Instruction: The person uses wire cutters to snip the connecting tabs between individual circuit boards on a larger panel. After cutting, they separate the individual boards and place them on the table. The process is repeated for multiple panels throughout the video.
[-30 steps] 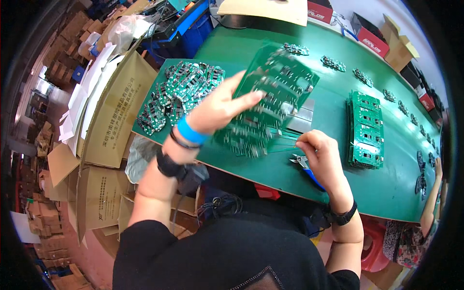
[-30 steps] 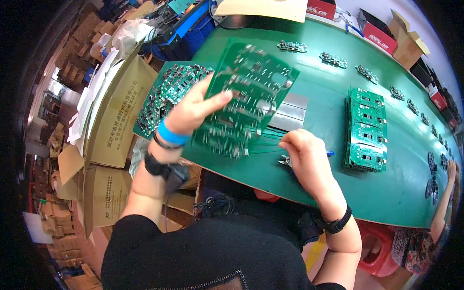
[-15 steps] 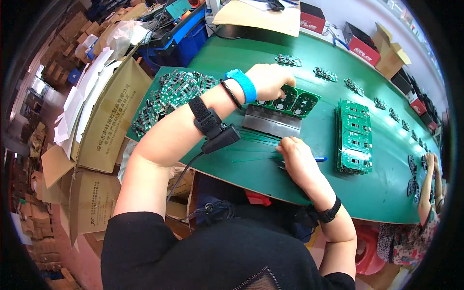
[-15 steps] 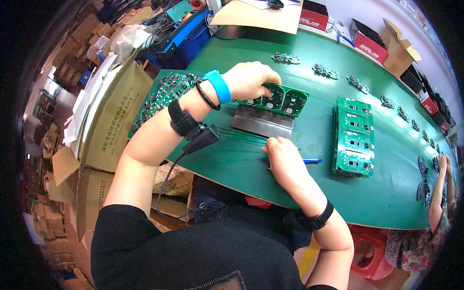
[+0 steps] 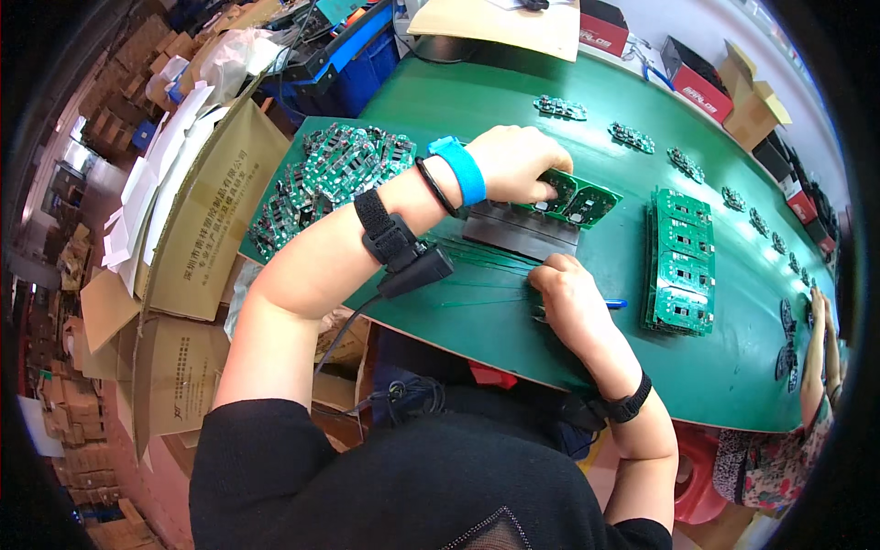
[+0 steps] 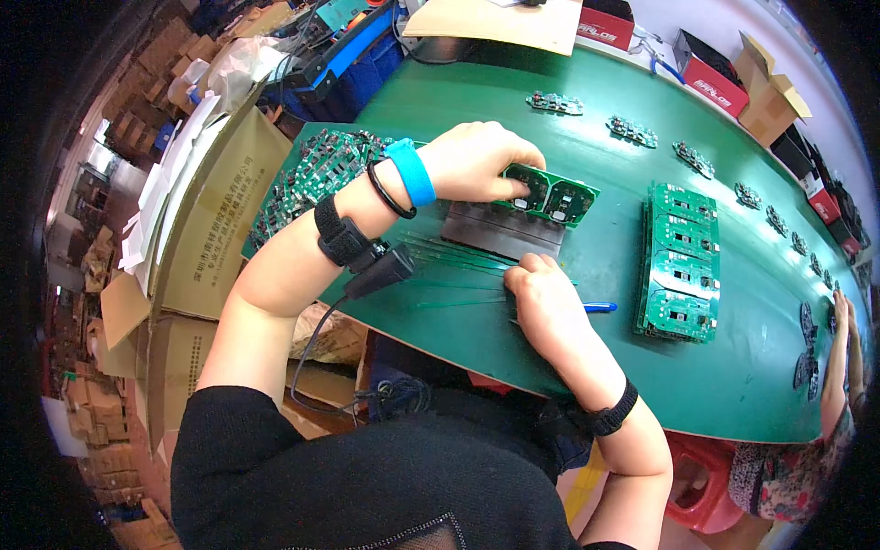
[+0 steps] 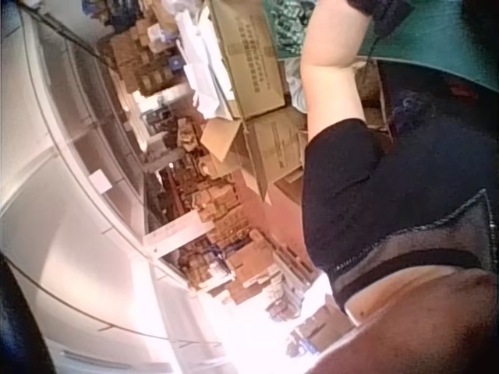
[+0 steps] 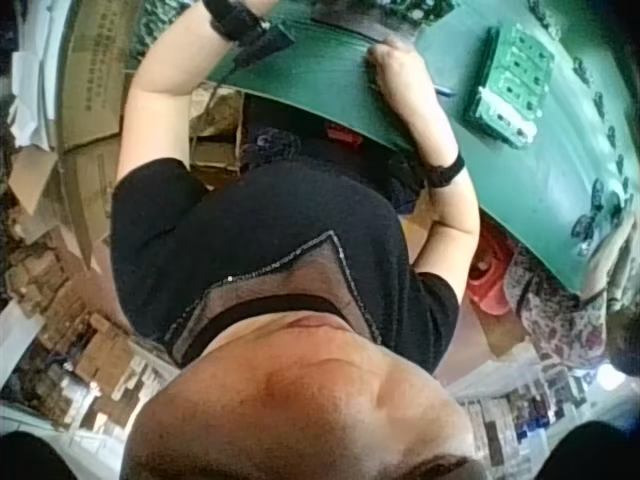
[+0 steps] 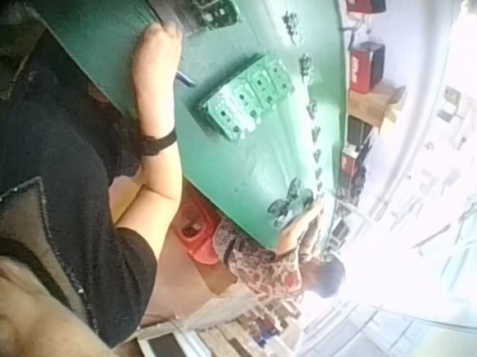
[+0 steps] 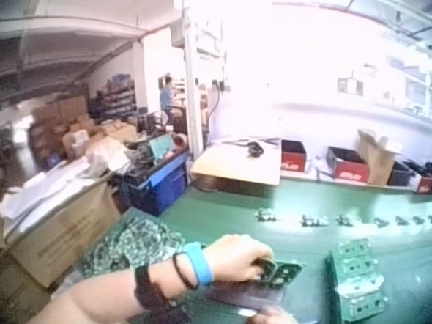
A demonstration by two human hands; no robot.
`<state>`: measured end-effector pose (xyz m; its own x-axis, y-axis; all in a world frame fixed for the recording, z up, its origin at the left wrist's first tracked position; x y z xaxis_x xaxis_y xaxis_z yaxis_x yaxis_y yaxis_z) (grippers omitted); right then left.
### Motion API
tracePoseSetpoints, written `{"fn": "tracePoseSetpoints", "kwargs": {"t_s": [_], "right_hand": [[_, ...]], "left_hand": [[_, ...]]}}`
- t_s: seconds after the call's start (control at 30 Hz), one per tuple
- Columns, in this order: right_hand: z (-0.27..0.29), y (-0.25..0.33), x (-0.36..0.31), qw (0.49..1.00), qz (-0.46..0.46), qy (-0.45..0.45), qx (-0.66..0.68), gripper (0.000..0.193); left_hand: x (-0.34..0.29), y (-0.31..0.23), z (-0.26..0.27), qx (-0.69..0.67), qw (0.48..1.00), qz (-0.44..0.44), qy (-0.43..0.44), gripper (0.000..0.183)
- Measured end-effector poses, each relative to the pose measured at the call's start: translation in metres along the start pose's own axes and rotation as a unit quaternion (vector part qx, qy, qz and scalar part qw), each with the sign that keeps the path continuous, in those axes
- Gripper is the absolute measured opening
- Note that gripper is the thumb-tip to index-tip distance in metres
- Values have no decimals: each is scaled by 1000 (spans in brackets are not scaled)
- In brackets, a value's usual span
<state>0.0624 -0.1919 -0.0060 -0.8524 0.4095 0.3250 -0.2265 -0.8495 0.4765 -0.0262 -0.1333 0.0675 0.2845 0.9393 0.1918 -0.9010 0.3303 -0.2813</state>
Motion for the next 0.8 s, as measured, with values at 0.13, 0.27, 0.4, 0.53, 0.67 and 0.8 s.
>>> {"fn": "tracePoseSetpoints", "kwargs": {"t_s": [0.13, 0.27, 0.4, 0.53, 0.67, 0.8], "right_hand": [[-5, -9, 2, 995, -74, 71, 17, 3], [10, -4, 1, 999, -8, -21, 36, 1], [21, -16, 4, 994, -68, -57, 58, 3], [15, -24, 7, 991, -62, -45, 108, 4], [12, -25, 9, 992, -58, -34, 109, 4], [24, -33, 5, 987, -77, -81, 113, 6]], "left_hand": [[-1, 1, 8, -78, 995, -52, -43, 24], [-2, 1, 6, -66, 994, -53, -65, 20], [-1, 4, 6, 24, 998, 8, -61, 22], [24, 38, 3, -8, 997, 25, -76, 27], [54, 75, -26, -105, 993, 35, 30, 33], [61, 89, -43, -214, 972, 30, 96, 39]]}}
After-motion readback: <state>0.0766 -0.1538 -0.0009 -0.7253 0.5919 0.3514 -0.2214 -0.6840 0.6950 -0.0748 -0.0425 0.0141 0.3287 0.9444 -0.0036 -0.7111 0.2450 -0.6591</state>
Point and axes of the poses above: each hand's wrist, its own x-axis towards the middle knuckle, its own z-axis out of the back of the hand, y = z × x, the point moved 10 cm from there along x, towards the middle knuckle, and after that the axes turned 1 degree about y, right-handed, at the moved point
